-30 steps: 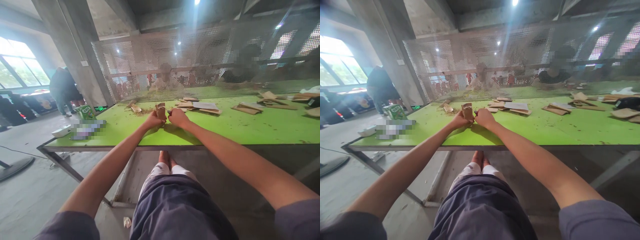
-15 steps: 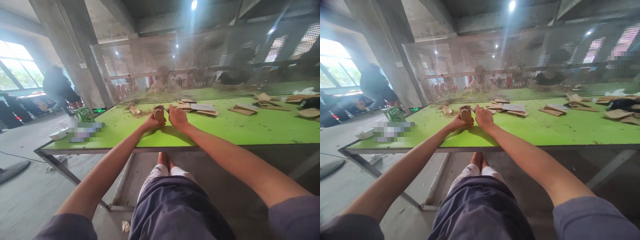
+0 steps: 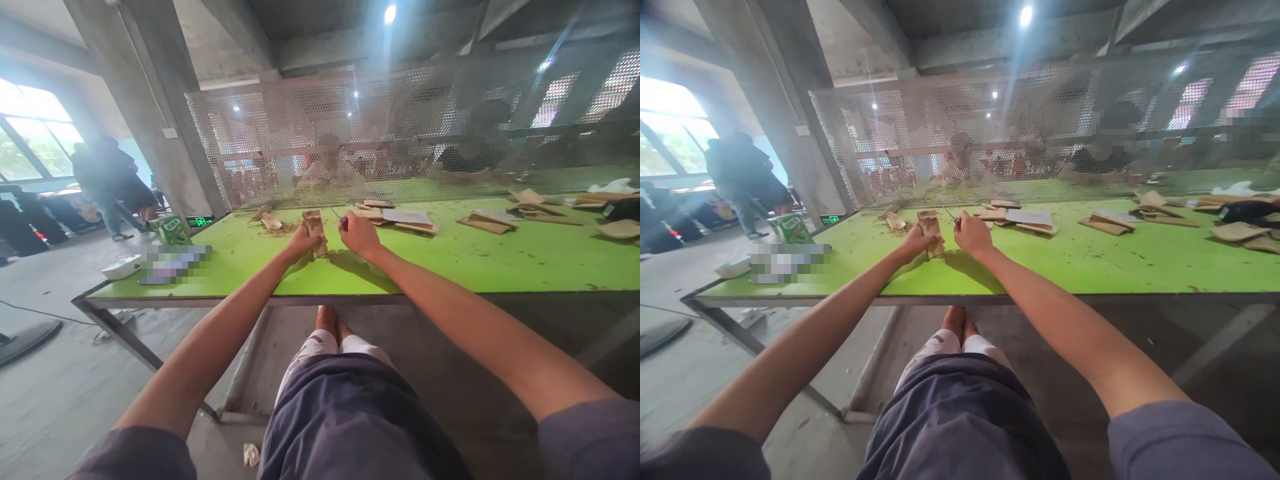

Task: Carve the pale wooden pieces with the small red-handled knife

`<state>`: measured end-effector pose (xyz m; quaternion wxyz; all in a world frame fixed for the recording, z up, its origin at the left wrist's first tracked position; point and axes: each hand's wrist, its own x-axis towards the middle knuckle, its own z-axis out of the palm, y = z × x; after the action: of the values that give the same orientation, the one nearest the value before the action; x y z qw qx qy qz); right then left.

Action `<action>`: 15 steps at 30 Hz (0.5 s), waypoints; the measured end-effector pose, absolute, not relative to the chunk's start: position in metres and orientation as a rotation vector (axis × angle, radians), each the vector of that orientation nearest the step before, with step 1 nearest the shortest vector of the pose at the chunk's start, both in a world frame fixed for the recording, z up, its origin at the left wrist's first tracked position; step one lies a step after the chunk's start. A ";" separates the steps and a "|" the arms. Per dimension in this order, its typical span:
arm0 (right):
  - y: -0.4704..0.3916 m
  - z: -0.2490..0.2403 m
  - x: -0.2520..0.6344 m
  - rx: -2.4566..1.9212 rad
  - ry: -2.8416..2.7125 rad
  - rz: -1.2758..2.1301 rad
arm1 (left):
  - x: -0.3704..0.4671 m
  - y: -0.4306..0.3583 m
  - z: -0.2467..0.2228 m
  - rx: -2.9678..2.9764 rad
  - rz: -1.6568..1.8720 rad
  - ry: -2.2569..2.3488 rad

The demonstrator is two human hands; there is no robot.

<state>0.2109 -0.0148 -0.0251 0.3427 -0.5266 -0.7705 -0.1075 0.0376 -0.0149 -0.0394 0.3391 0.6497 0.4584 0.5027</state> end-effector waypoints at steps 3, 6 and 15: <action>-0.011 -0.026 0.212 -1.327 -2.067 -0.210 | 0.035 -0.012 -0.041 1.732 1.322 1.278; -0.009 -0.026 0.210 -1.288 -2.121 -0.185 | 0.033 -0.012 -0.040 1.786 1.304 1.401; 0.001 -0.031 0.216 -1.413 -2.185 -0.054 | 0.018 -0.017 -0.028 1.842 1.262 1.629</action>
<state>0.2156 0.0005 -0.0311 0.2660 -0.5234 -0.8093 -0.0199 0.0178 -0.0170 -0.0283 0.1877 0.6546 0.5789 0.4485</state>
